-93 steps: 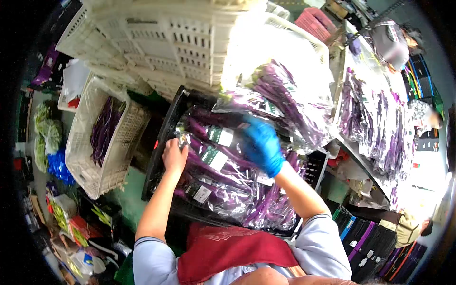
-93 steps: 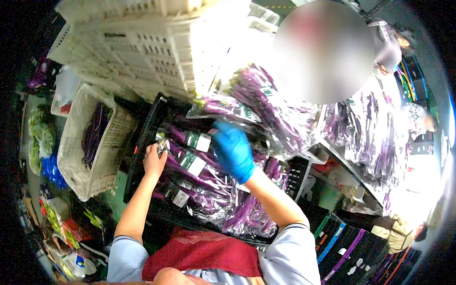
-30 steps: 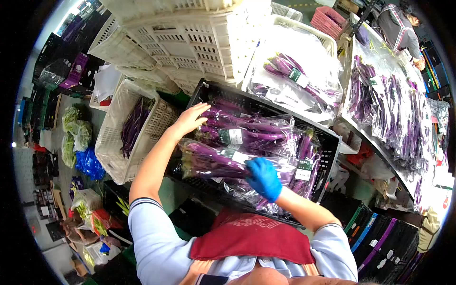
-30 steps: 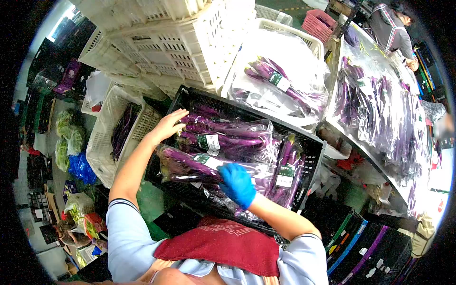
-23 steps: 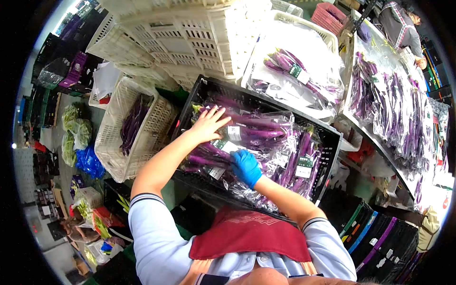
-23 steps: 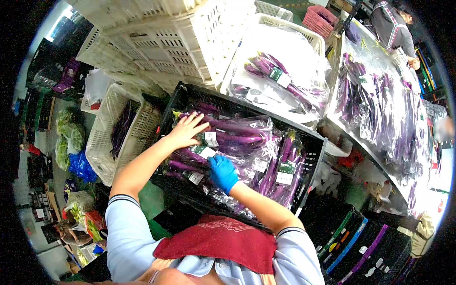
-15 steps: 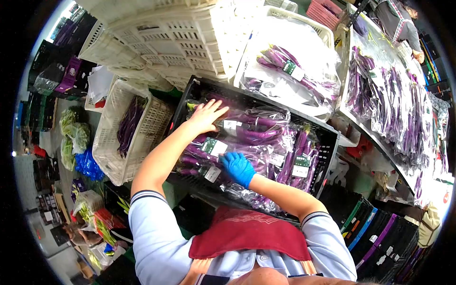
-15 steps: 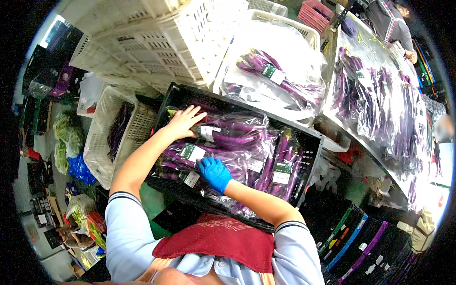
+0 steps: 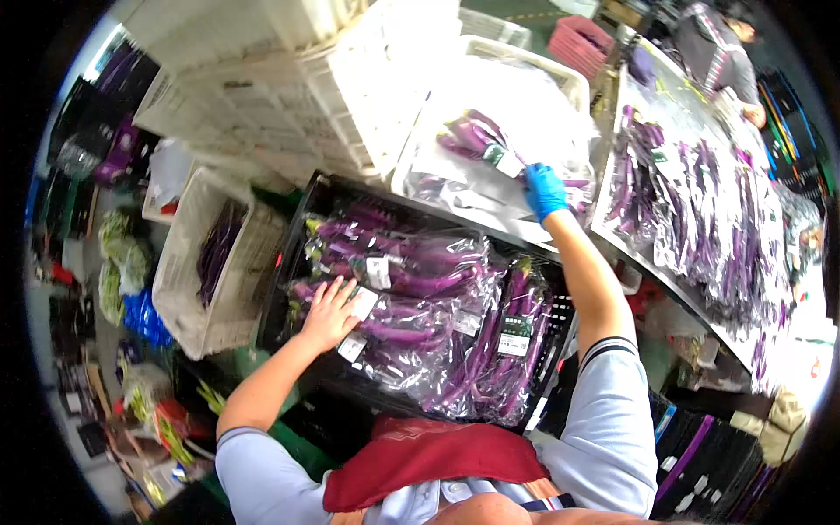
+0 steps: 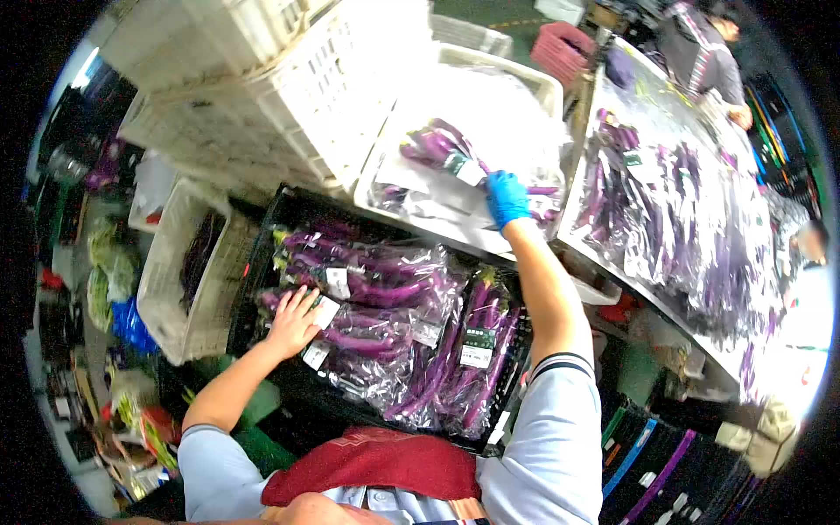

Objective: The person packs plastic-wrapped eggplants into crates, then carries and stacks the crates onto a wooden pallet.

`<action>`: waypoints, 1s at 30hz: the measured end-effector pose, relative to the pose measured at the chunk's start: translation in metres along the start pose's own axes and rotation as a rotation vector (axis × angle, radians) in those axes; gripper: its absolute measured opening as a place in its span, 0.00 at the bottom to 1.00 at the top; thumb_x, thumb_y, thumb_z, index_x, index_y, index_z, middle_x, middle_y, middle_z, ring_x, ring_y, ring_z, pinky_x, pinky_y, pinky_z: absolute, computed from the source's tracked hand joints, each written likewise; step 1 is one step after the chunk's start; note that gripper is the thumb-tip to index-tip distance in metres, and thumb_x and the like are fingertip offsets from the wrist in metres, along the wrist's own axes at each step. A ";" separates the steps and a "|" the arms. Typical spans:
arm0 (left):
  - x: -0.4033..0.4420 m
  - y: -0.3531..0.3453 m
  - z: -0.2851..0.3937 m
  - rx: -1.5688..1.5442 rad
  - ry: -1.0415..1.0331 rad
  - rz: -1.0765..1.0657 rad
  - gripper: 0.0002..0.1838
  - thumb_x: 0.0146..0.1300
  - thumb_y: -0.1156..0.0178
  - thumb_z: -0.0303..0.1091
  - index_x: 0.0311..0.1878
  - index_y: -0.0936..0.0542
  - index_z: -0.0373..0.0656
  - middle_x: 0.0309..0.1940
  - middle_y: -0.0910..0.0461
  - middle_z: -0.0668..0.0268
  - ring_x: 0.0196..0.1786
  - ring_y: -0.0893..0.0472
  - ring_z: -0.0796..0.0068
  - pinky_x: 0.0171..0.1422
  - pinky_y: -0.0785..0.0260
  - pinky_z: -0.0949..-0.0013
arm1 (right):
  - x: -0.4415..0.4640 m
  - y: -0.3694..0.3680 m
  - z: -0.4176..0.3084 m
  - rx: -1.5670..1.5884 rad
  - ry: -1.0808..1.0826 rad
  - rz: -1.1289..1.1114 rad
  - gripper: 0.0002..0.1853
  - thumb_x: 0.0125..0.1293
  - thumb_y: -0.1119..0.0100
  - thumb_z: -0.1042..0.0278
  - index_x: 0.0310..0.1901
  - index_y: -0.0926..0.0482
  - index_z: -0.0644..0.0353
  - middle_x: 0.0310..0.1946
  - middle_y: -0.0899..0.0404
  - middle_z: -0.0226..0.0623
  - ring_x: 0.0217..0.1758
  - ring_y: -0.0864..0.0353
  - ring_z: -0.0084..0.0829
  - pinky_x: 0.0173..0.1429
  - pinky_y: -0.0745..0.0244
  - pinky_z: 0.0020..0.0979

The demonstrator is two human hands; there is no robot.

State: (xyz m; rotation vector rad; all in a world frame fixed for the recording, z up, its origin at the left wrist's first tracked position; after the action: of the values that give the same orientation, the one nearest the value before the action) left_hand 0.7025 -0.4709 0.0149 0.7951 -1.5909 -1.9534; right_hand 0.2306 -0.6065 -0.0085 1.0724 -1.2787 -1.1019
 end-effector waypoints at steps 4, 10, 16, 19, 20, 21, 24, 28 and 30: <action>-0.013 0.005 0.014 -0.014 0.151 0.113 0.24 0.57 0.51 0.43 0.57 0.34 0.49 0.62 0.44 0.60 0.65 0.47 0.58 0.66 0.61 0.51 | 0.000 0.035 0.003 0.310 0.093 0.264 0.05 0.52 0.48 0.66 0.29 0.29 0.55 0.27 0.28 0.43 0.33 0.28 0.45 0.34 0.33 0.43; -0.029 -0.008 0.019 -0.061 0.299 0.143 0.23 0.58 0.52 0.42 0.58 0.36 0.52 0.62 0.45 0.61 0.66 0.50 0.58 0.66 0.62 0.48 | -0.057 0.161 -0.058 0.471 0.231 0.241 0.07 0.49 0.44 0.70 0.32 0.28 0.59 0.26 0.28 0.43 0.31 0.29 0.45 0.33 0.34 0.38; -0.051 0.034 -0.044 -1.491 0.619 0.634 0.27 0.61 0.57 0.48 0.59 0.38 0.42 0.52 0.31 0.63 0.55 0.34 0.75 0.56 0.44 0.71 | -0.152 0.197 -0.154 1.022 0.203 -0.233 0.21 0.42 0.40 0.79 0.42 0.29 0.66 0.28 0.27 0.36 0.31 0.29 0.25 0.36 0.30 0.27; -0.091 0.062 -0.057 -1.663 0.634 0.938 0.26 0.65 0.60 0.46 0.61 0.43 0.39 0.56 0.36 0.57 0.60 0.38 0.68 0.62 0.48 0.64 | -0.189 0.177 -0.221 1.089 0.281 -0.331 0.17 0.44 0.42 0.75 0.39 0.28 0.63 0.33 0.27 0.48 0.35 0.27 0.46 0.40 0.31 0.34; -0.106 0.067 -0.058 -1.572 0.665 0.971 0.26 0.65 0.60 0.46 0.61 0.42 0.40 0.57 0.36 0.56 0.61 0.39 0.68 0.63 0.49 0.64 | -0.199 0.193 -0.243 0.989 0.261 -0.342 0.16 0.45 0.42 0.72 0.39 0.28 0.62 0.34 0.27 0.48 0.37 0.29 0.49 0.41 0.31 0.35; -0.118 0.068 -0.059 -1.479 0.696 1.003 0.26 0.65 0.59 0.46 0.61 0.42 0.40 0.57 0.37 0.56 0.62 0.40 0.68 0.64 0.50 0.63 | -0.214 0.172 -0.260 1.025 0.371 -0.179 0.13 0.47 0.44 0.70 0.36 0.29 0.61 0.32 0.27 0.47 0.36 0.29 0.48 0.38 0.32 0.38; -0.138 0.049 -0.060 -1.032 0.754 0.888 0.24 0.64 0.56 0.43 0.59 0.38 0.40 0.57 0.36 0.58 0.61 0.38 0.68 0.63 0.49 0.65 | -0.250 0.103 -0.320 0.732 0.420 -0.162 0.12 0.47 0.46 0.72 0.37 0.32 0.58 0.29 0.30 0.45 0.31 0.29 0.46 0.34 0.33 0.41; -0.140 0.071 -0.007 -0.463 0.495 0.343 0.29 0.53 0.43 0.42 0.58 0.36 0.44 0.58 0.38 0.53 0.61 0.40 0.56 0.64 0.50 0.62 | -0.272 0.062 -0.342 0.584 0.454 -0.278 0.13 0.52 0.49 0.69 0.41 0.34 0.59 0.33 0.30 0.46 0.36 0.29 0.47 0.37 0.31 0.41; -0.140 0.054 0.009 -0.346 0.381 0.052 0.32 0.48 0.40 0.44 0.59 0.37 0.51 0.61 0.44 0.57 0.65 0.47 0.56 0.65 0.53 0.55 | -0.271 0.075 -0.336 0.659 0.492 -0.289 0.15 0.54 0.51 0.69 0.44 0.34 0.60 0.35 0.30 0.47 0.38 0.29 0.45 0.38 0.31 0.41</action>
State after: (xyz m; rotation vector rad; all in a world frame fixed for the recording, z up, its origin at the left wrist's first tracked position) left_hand 0.7961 -0.3784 0.0877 0.9018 -1.0104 -1.8350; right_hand 0.5697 -0.3309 0.0167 1.9327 -1.1174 -0.5460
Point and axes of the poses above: each hand's wrist, its own x-axis towards the middle knuckle, its own y-axis out of the back of the hand, z = x × y, the point moved 1 cm from there along x, towards the middle knuckle
